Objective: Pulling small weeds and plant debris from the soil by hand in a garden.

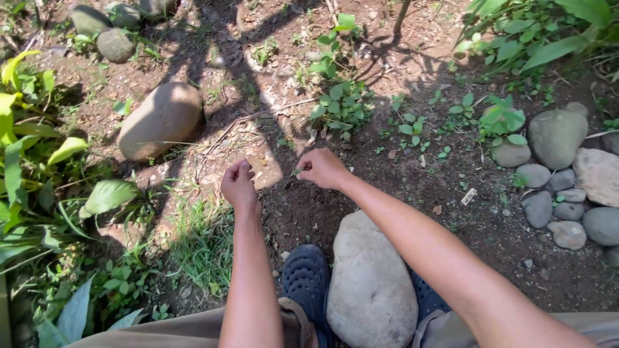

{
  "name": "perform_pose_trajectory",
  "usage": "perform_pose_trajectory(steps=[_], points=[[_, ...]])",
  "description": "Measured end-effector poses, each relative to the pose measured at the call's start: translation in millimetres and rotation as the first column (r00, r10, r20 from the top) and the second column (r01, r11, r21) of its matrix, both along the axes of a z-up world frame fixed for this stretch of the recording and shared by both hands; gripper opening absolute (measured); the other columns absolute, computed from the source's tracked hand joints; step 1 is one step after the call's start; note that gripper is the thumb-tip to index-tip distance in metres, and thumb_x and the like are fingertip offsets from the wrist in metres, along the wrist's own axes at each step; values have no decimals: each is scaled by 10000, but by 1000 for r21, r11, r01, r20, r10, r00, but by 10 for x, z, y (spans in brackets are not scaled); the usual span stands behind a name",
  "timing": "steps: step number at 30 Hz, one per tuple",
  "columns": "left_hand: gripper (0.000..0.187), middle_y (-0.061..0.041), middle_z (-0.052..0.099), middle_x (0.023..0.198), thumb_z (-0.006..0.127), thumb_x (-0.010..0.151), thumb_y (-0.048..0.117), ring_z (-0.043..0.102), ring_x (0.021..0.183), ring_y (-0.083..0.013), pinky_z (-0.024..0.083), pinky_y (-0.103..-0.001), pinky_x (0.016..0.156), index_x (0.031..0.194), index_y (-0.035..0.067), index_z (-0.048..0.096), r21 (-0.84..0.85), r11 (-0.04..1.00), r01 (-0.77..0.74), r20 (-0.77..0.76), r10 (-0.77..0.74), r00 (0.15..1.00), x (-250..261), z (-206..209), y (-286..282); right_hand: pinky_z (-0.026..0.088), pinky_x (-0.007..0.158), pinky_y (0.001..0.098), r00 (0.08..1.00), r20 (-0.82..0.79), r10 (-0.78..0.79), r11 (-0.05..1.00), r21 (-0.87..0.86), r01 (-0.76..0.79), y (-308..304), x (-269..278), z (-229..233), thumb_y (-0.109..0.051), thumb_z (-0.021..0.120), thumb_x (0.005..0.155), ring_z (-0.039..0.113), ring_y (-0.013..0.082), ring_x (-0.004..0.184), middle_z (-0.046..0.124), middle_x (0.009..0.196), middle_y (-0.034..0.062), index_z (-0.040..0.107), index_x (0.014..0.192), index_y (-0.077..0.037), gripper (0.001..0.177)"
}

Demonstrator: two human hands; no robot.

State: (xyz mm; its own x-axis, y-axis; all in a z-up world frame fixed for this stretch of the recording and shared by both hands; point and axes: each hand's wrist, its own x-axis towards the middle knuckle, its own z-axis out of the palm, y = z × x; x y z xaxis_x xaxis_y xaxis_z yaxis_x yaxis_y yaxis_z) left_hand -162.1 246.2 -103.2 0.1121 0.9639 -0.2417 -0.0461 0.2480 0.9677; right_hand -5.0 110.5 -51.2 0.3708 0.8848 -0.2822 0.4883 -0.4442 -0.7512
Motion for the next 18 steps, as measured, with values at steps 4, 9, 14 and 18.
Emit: perform_pose_trajectory(steps=[4,9,14,18], points=[[77,-41,716,826,732,882,149,666,659,-81,437,-161,545,942,105,714,4,1000,-18,-21,18,1000,-248,24,186,571,732,445,998,13,60,998,-32,-60,371,-340,-278,-178,710,907,712,280,836,728,843,65,778,988,-77,147],[99,-34,720,820,743,838,153,664,671,-84,452,-167,577,924,107,730,22,997,-74,-20,74,997,-335,234,305,579,877,470,977,38,209,976,-75,-206,797,-849,-507,-153,655,914,723,356,1027,783,988,92,809,1054,-166,208],[113,-46,725,819,757,832,163,674,672,-93,462,-177,571,934,116,742,45,997,-64,-4,64,998,-253,203,306,590,851,481,954,212,215,974,-125,-192,729,-876,-226,-287,685,896,730,352,1003,776,944,84,806,945,-214,150],[137,-53,719,848,746,876,190,670,717,-110,452,-208,634,975,95,743,57,997,45,-54,-42,998,-112,142,119,592,782,500,978,193,79,996,-66,-67,492,-642,-41,-264,715,904,736,326,860,729,773,55,753,829,-155,138]])
